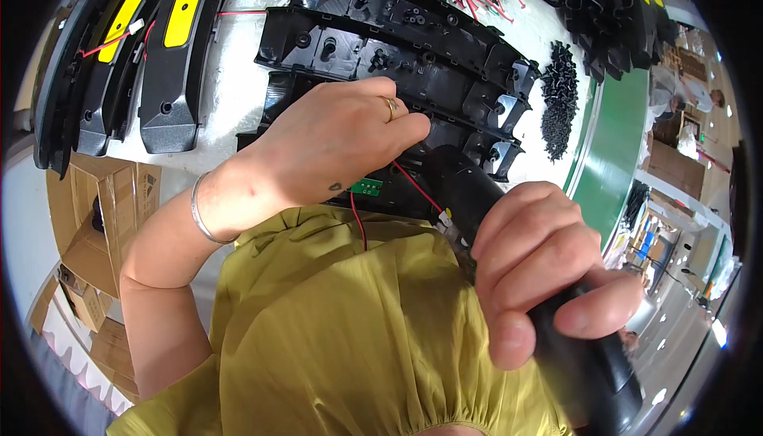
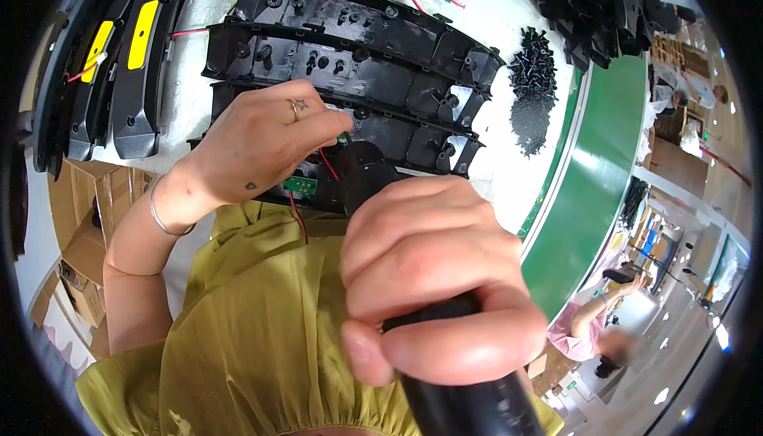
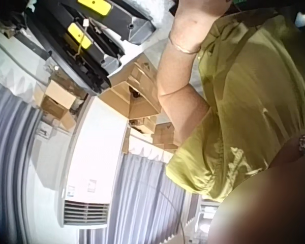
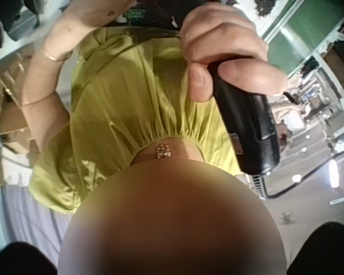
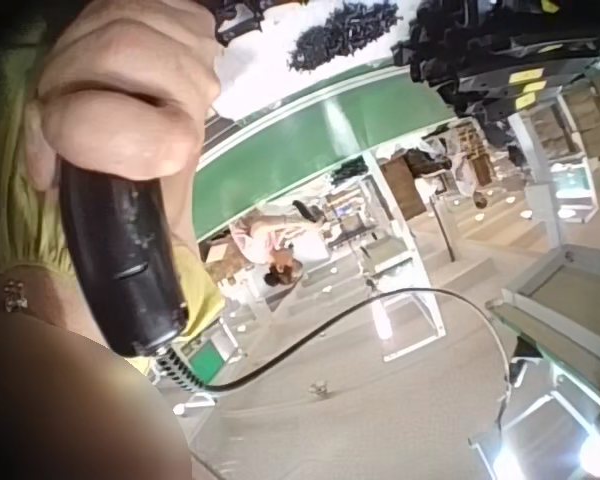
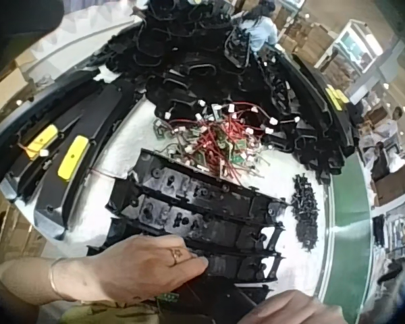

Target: Assembling plastic housings with circuit boards and wires using an electric screwdriver in a factory setting.

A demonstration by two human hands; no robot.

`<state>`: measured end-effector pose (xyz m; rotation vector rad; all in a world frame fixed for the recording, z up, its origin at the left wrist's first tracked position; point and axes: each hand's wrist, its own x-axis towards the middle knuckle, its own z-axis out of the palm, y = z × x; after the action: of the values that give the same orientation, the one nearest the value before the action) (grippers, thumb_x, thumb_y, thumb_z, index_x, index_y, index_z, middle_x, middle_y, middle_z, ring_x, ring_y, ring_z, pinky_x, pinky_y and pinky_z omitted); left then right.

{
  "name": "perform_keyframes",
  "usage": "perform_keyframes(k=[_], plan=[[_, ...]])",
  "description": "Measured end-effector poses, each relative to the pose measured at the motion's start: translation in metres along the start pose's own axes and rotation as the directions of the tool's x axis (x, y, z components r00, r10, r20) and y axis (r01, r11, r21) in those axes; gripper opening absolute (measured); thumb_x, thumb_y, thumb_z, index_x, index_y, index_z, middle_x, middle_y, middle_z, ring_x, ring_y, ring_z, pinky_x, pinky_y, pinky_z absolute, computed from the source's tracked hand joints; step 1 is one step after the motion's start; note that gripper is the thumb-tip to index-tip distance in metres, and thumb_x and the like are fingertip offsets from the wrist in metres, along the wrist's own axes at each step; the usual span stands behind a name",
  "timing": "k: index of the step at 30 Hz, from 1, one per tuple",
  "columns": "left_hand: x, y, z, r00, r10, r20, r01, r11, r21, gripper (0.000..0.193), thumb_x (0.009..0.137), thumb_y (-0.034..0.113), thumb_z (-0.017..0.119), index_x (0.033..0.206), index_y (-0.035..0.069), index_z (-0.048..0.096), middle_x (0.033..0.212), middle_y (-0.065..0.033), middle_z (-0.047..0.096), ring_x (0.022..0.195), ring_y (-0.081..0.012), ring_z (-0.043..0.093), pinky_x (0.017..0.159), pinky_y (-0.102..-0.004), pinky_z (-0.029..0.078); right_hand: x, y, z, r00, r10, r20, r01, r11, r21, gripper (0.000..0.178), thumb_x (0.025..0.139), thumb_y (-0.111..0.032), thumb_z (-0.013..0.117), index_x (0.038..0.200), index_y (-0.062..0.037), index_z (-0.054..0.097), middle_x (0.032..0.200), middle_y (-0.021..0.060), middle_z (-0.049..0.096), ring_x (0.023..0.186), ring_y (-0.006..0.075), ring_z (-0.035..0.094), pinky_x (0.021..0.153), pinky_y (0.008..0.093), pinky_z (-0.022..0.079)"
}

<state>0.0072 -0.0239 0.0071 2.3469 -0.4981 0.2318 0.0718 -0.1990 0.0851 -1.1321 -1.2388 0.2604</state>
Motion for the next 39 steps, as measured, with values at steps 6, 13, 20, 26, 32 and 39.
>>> perform_keyframes(k=[6,13,20,26,32,39], plan=[[0.001,0.000,-0.003,0.999,0.023,-0.042,-0.026,0.997,-0.074,0.026,0.075,0.002,0.063,0.100,0.005,0.060,0.070,-0.0058,0.057,0.077,-0.0245,0.059,0.062,-0.0341,0.049,0.011,-0.002,0.006,0.994,0.045,0.101,-0.042,0.999,-0.024,0.035,0.078,-0.007,0.074,0.089,-0.0132,0.042,0.066,0.0027,0.058,0.048,0.0140,0.055,0.043,0.0273,0.046],[0.004,0.002,-0.001,0.996,-0.009,-0.086,-0.001,0.994,-0.113,0.024,0.071,0.005,0.056,0.094,0.003,0.055,0.078,-0.0091,0.057,0.080,-0.0281,0.056,0.068,-0.0344,0.048,0.005,0.017,0.021,0.961,-0.166,-0.223,0.182,0.982,0.058,0.016,0.078,-0.002,0.071,0.080,0.0006,0.055,0.063,0.0059,0.054,0.044,0.0180,0.050,0.039,0.0283,0.038],[0.000,0.005,0.007,0.982,-0.035,-0.184,0.029,0.999,-0.035,0.019,0.064,-0.003,0.064,0.083,0.001,0.062,0.082,-0.0087,0.062,0.080,-0.0261,0.060,0.065,-0.0338,0.052,-0.003,-0.010,-0.003,0.950,-0.150,-0.275,0.185,0.977,0.104,0.015,0.085,-0.012,0.068,0.082,-0.0041,0.055,0.063,0.0018,0.055,0.047,0.0161,0.053,0.042,0.0284,0.041],[0.007,0.014,0.002,0.990,-0.018,-0.138,0.027,0.998,0.064,0.018,0.065,-0.002,0.067,0.083,0.000,0.063,0.091,-0.0086,0.064,0.082,-0.0253,0.061,0.065,-0.0331,0.053,-0.030,-0.023,-0.077,0.785,-0.215,-0.581,0.029,0.950,-0.312,0.037,0.083,-0.006,0.059,0.115,-0.0106,0.041,0.064,0.0022,0.046,0.049,0.0133,0.043,0.056,0.0322,0.041],[0.015,0.021,-0.002,0.990,-0.008,-0.140,0.029,0.989,0.147,0.021,0.065,0.001,0.073,0.084,0.001,0.064,0.093,-0.0079,0.064,0.078,-0.0250,0.059,0.061,-0.0330,0.051,-0.055,-0.004,-0.096,0.660,-0.172,-0.732,-0.071,0.955,-0.288,0.035,0.080,-0.003,0.057,0.112,-0.0067,0.042,0.063,0.0034,0.045,0.048,0.0134,0.042,0.049,0.0291,0.040],[0.027,0.024,-0.007,0.982,0.018,-0.186,0.006,0.992,0.123,0.024,0.063,0.002,0.076,0.084,0.002,0.064,0.090,-0.0070,0.064,0.075,-0.0252,0.057,0.060,-0.0335,0.049,-0.052,-0.004,-0.091,0.694,-0.147,-0.705,-0.084,0.956,-0.281,0.032,0.081,-0.009,0.055,0.112,-0.0093,0.049,0.063,-0.0008,0.039,0.052,0.0106,0.038,0.055,0.0278,0.036]])
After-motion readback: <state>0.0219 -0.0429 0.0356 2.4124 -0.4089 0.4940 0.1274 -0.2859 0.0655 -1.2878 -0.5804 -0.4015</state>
